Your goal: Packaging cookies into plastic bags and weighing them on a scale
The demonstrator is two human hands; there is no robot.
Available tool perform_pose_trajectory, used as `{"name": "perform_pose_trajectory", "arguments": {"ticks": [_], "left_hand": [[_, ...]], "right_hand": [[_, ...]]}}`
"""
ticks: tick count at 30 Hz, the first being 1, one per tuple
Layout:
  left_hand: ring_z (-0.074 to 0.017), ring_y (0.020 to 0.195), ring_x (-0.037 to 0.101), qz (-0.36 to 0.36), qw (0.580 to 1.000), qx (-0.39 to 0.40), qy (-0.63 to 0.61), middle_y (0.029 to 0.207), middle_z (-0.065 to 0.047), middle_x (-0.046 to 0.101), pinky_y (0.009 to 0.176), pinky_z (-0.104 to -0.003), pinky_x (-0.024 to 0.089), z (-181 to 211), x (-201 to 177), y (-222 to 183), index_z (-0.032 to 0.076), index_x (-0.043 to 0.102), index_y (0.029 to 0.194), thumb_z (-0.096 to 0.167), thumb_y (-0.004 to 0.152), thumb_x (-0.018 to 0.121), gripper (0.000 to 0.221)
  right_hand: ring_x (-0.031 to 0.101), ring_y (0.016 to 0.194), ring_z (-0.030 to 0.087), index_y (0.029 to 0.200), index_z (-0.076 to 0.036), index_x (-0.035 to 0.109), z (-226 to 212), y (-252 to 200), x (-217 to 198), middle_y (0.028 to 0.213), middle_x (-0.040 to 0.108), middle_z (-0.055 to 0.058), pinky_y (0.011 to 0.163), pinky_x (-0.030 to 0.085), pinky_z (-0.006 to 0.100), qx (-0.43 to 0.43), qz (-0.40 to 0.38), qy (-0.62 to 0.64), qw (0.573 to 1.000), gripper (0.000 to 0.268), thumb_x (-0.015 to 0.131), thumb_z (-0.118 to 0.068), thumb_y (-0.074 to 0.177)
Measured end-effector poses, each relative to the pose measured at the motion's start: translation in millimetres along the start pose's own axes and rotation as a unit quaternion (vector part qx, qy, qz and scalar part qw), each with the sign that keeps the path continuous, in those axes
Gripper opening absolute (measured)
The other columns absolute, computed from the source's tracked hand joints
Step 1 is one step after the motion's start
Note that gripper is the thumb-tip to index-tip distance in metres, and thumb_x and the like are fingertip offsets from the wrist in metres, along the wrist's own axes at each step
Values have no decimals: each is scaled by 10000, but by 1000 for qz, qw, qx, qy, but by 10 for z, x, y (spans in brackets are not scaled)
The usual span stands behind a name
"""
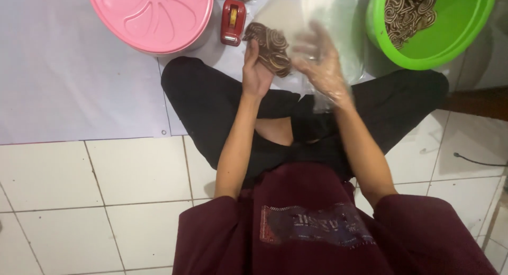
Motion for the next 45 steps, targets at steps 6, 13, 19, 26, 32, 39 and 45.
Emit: {"name": "perform_pose_trajectory", "arguments": {"ticks": [6,13,19,26,32,39,45], "left_hand": [[-158,1095,606,78,992,-1,94,1211,-91,644,977,-330,461,13,-187,40,23,551,1336,227,1069,644,349],[-251,1187,597,341,870,173,311,1257,-153,608,1062,-434,458,664,-643,-225,15,543,1328,324,976,616,474],[-198,1018,626,327,871,214,298,1109,-99,660,912,-370,484,712,-693,-246,52,588,1228,277,1015,582,310],[-186,973,645,329,862,281,265,1059,-72,658,899,-371,467,925,-685,-311,55,610,1188,264,1011,600,274],[-199,971,633,315,874,275,247,1055,-77,639,882,-358,440,890,-763,-276,58,610,1202,310,1014,581,316],[-209,961,640,289,878,284,253,1069,-90,638,850,-343,467,884,-789,-265,55,626,1197,267,1032,528,286],[-203,973,646,279,881,285,254,1079,-88,647,851,-340,471,875,-788,-252,57,619,1215,264,1041,524,286]], "right_hand": [[597,791,137,1191,27,731,42,162,118,1026,755,111,706,491,250,-2,56,22,998,468,669,-397,1000],[756,1033,249,1148,36,706,949,538,66,1066,776,165,979,614,423,32,142,149,978,404,685,-322,963],[775,909,201,1157,72,715,1234,693,14,1009,807,167,858,644,282,55,204,112,971,403,769,-225,890],[599,1292,503,1376,166,449,1740,535,-577,1370,549,416,1095,520,566,54,255,57,964,1059,935,-589,815],[633,1250,432,1334,141,560,2075,358,-974,1365,597,303,1077,531,541,28,245,237,940,659,939,-202,919],[721,972,190,1181,-5,695,1890,227,-930,1028,773,91,899,566,345,108,292,287,906,428,891,-183,845],[742,1087,229,1277,33,635,1754,226,-882,1134,772,137,1017,581,381,112,264,246,926,535,852,-247,876]]}}
Point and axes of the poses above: each hand's wrist, its own y-axis towards the middle knuckle, its own x-axis out of the palm, z = x × y, the point moved 9 cm from there along y, towards the middle knuckle
